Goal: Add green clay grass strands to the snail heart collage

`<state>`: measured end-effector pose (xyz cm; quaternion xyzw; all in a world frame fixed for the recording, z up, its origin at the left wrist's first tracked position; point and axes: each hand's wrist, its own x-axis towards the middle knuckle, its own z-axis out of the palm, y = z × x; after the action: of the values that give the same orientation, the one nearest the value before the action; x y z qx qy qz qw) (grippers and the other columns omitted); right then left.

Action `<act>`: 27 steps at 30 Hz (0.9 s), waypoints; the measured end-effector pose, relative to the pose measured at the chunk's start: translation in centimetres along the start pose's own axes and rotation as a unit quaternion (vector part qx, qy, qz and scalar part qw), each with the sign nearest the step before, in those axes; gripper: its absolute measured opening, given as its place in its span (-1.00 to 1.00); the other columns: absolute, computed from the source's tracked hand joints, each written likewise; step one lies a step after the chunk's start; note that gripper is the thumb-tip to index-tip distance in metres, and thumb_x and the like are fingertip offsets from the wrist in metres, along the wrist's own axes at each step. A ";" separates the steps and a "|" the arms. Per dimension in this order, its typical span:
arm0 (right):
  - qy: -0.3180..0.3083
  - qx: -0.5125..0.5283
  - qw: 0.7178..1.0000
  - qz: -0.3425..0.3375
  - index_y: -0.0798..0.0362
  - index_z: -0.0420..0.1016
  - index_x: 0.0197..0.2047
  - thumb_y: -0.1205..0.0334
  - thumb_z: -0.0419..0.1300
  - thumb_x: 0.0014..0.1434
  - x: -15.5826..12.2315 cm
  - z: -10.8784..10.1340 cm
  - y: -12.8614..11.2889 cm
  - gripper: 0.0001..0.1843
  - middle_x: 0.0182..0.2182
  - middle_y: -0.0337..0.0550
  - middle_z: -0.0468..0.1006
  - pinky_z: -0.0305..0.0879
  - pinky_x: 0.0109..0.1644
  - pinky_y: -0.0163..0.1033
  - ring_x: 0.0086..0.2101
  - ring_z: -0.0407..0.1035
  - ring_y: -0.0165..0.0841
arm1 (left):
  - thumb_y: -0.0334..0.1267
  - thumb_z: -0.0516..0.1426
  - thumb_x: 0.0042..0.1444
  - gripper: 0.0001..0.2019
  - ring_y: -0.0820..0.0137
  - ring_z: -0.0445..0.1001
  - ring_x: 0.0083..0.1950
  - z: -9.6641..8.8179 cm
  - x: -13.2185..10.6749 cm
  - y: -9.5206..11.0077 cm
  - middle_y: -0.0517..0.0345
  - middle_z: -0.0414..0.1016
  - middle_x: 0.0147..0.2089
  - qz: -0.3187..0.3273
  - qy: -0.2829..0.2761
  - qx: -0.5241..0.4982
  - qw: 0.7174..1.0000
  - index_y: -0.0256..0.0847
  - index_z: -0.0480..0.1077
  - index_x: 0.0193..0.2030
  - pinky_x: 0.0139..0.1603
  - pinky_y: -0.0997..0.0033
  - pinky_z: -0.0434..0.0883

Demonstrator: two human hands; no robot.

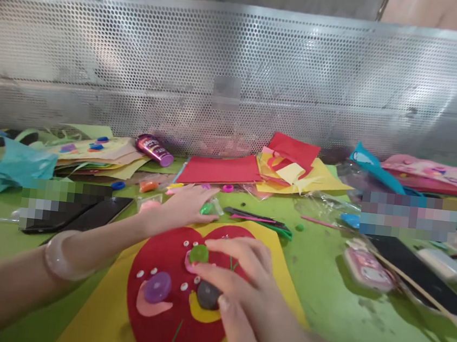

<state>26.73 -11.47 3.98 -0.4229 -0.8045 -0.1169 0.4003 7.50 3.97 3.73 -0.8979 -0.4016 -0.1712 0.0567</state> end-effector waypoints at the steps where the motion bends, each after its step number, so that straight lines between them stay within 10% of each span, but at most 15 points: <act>1: 0.014 0.003 1.000 0.004 -0.13 0.55 -0.16 0.13 0.13 0.23 0.2 -0.2 0.3 -0.82 -0.10 -0.07 0.49 0.36 0.03 0.01 -0.01 0.34 -0.13 | -0.12 0.12 0.23 -0.63 0.23 0.42 0.02 0.1 -0.1 -0.2 -0.03 0.36 0.07 0.007 0.013 -0.015 1.000 -0.26 0.29 0.10 0.02 0.07 0.44; 13: 0.062 0.005 0.998 0.027 -0.08 0.53 -0.22 0.24 0.12 0.28 1.9 2.0 3.6 -0.86 -0.13 -0.09 0.38 0.31 0.00 0.01 -0.09 0.32 -0.19 | -0.14 0.09 0.27 -0.66 0.28 0.46 -0.03 0.1 -3.6 3.3 0.00 0.42 0.00 0.187 0.221 -0.188 0.938 -0.25 0.29 0.11 -0.02 0.13 0.48; 27: 0.048 0.012 0.998 0.041 -0.09 0.60 -0.23 0.19 0.13 0.28 1.6 1.4 2.5 -0.81 -0.09 -0.08 0.41 0.34 -0.04 0.07 -0.08 0.29 -0.14 | -0.13 0.05 0.30 -0.68 0.34 0.51 -0.09 -0.8 -4.4 4.5 0.01 0.47 -0.06 0.210 0.243 -0.207 0.924 -0.27 0.30 0.09 -0.09 0.24 0.52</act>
<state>27.37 -8.27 3.85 -0.4444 -0.7677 -0.1110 0.4481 7.91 -2.35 3.05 -0.8839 -0.1336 -0.4481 0.0001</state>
